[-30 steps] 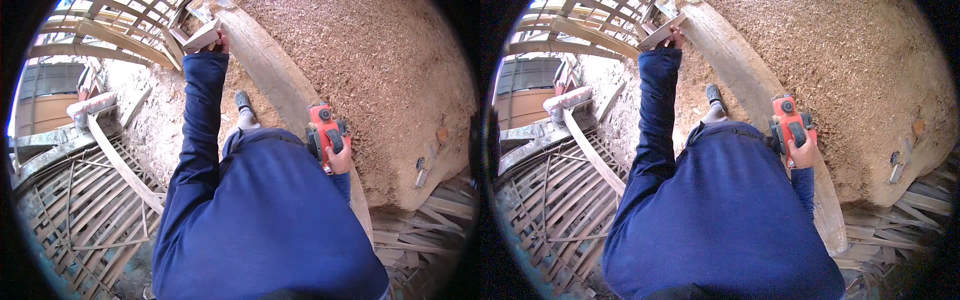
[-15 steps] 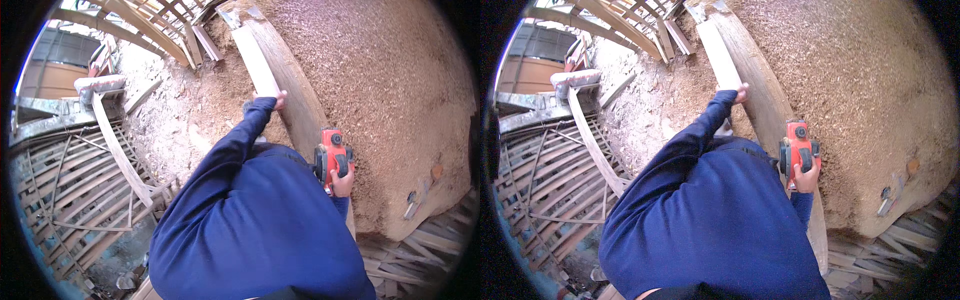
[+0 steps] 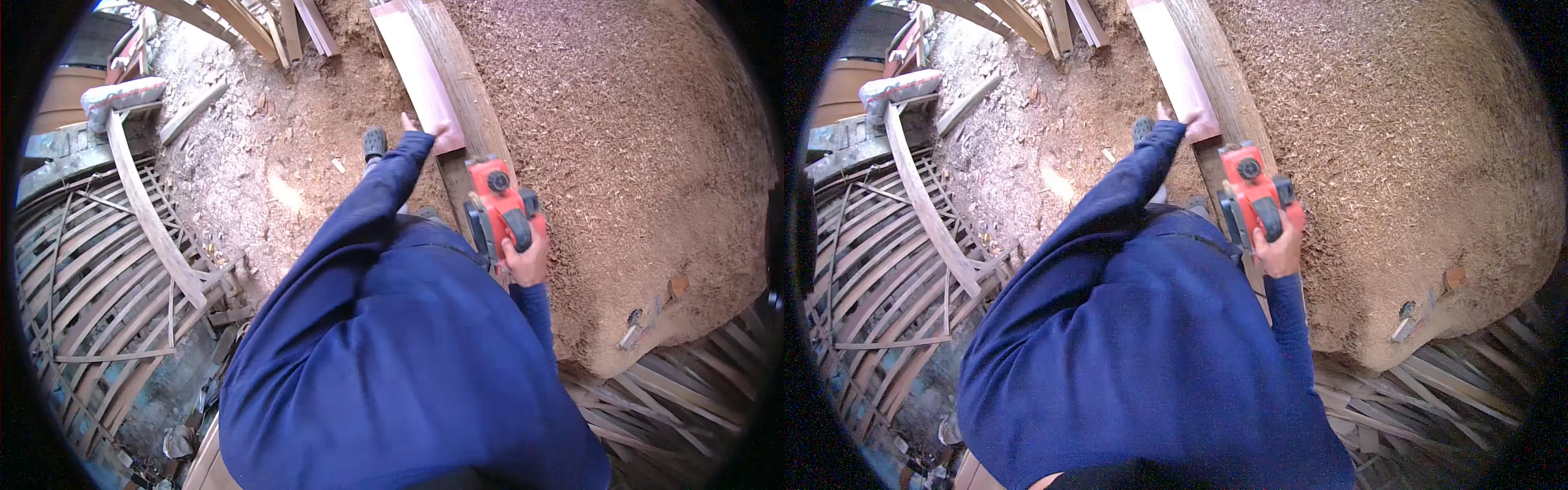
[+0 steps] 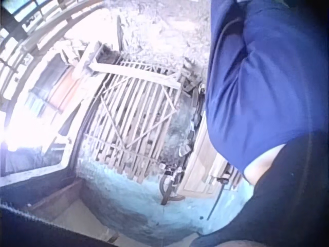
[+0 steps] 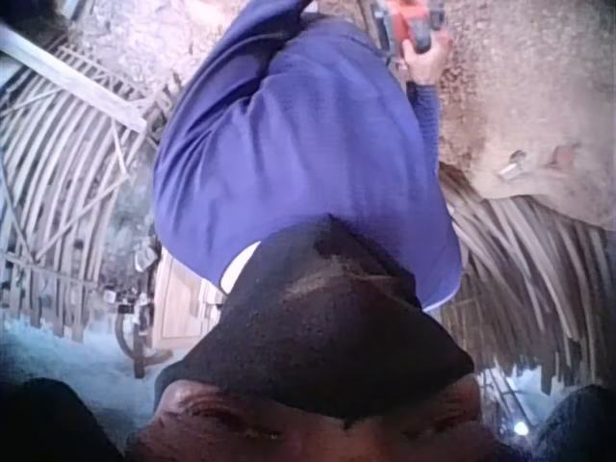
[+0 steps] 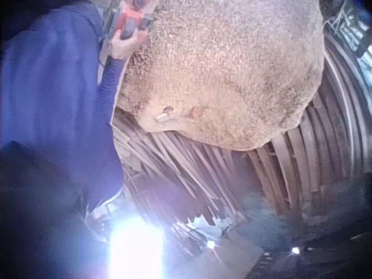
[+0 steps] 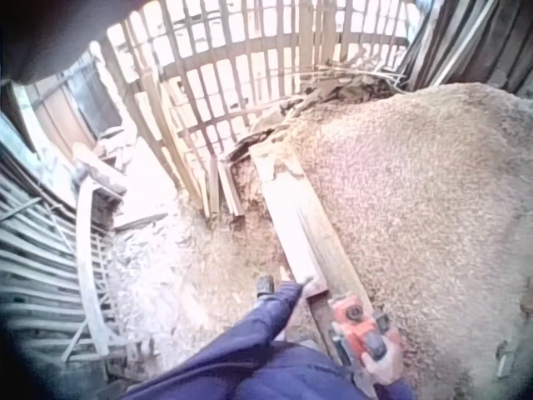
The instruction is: Sanding a wooden board with a power sander and then cutting it with a circular saw in a workshop.
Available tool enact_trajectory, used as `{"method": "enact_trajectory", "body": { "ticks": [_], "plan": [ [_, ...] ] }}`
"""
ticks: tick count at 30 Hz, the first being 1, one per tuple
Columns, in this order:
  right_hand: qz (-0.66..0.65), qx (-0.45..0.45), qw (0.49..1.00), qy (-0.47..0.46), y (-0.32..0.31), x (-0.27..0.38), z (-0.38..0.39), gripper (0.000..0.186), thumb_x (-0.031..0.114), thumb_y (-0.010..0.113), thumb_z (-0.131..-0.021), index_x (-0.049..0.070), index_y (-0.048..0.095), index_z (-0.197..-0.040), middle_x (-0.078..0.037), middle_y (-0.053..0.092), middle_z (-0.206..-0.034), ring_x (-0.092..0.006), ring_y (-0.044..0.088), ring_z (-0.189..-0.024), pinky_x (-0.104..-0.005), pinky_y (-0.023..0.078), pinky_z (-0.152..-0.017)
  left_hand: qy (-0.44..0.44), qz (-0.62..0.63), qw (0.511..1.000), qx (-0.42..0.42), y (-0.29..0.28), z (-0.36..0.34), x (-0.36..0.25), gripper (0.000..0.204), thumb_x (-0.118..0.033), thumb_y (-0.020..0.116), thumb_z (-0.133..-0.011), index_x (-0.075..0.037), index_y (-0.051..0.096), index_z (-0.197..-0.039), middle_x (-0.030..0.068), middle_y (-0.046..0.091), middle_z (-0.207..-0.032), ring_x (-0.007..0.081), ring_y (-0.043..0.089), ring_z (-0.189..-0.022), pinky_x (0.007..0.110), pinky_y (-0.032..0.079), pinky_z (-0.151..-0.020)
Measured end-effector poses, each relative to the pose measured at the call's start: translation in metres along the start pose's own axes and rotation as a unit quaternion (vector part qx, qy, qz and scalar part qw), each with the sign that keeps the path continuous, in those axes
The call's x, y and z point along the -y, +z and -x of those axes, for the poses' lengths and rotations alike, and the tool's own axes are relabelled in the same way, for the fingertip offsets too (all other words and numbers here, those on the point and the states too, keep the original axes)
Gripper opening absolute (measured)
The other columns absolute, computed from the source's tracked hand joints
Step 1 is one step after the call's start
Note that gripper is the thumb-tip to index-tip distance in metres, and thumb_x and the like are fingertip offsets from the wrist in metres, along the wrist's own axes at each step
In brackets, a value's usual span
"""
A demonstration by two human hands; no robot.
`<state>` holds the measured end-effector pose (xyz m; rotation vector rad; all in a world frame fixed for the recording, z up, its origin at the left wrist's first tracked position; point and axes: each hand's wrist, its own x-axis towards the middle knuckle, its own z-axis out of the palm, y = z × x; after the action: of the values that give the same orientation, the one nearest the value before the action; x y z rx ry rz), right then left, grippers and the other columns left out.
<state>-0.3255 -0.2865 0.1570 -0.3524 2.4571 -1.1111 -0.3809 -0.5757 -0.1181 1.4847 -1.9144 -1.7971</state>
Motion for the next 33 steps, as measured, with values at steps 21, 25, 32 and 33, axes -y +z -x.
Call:
{"method": "enact_trajectory", "body": {
  "ticks": [21,25,32,33],
  "plan": [
    [0.113,-0.049,0.984,-0.127,0.112,0.065,-0.190,0.020,0.015,0.065,-0.070,0.005,0.061,-0.086,-0.021,0.065,-0.079,-0.0409,0.064,-0.078,-0.0464,0.051,-0.073,-0.333,0.019,0.910,-0.245,-0.321,0.063,0.297,0.098,-0.061,0.076,-0.071,0.006,0.044,-0.134,0.0150,0.056,-0.132,0.0266,0.053,-0.118,0.035,0.043,-0.097],
    [0.126,-0.051,0.982,-0.131,0.124,0.087,-0.233,0.023,0.017,0.065,-0.070,0.004,0.063,-0.088,-0.021,0.067,-0.081,-0.0396,0.065,-0.081,-0.0456,0.052,-0.076,-0.213,0.102,0.962,-0.138,-0.264,0.030,0.210,0.087,-0.042,0.078,-0.079,-0.002,0.034,-0.144,0.0186,0.057,-0.129,0.0276,0.059,-0.112,0.036,0.050,-0.091],
    [0.095,-0.025,0.989,-0.109,0.149,0.122,-0.308,0.023,0.018,0.064,-0.069,0.004,0.065,-0.087,-0.022,0.067,-0.083,-0.0387,0.066,-0.082,-0.0445,0.052,-0.078,0.001,0.064,0.981,0.180,-0.124,0.018,0.032,0.087,-0.031,0.083,-0.075,0.001,0.035,-0.141,0.0192,0.059,-0.123,0.0263,0.058,-0.113,0.037,0.048,-0.096],
    [0.101,-0.037,0.987,-0.116,0.153,0.126,-0.317,0.023,0.018,0.065,-0.069,0.004,0.065,-0.087,-0.022,0.067,-0.083,-0.0386,0.066,-0.082,-0.0443,0.052,-0.078,0.004,0.060,0.977,0.205,-0.106,0.021,0.017,0.082,-0.031,0.082,-0.077,0.000,0.037,-0.139,0.0182,0.058,-0.125,0.0263,0.057,-0.116,0.038,0.047,-0.098]
  ]
}}
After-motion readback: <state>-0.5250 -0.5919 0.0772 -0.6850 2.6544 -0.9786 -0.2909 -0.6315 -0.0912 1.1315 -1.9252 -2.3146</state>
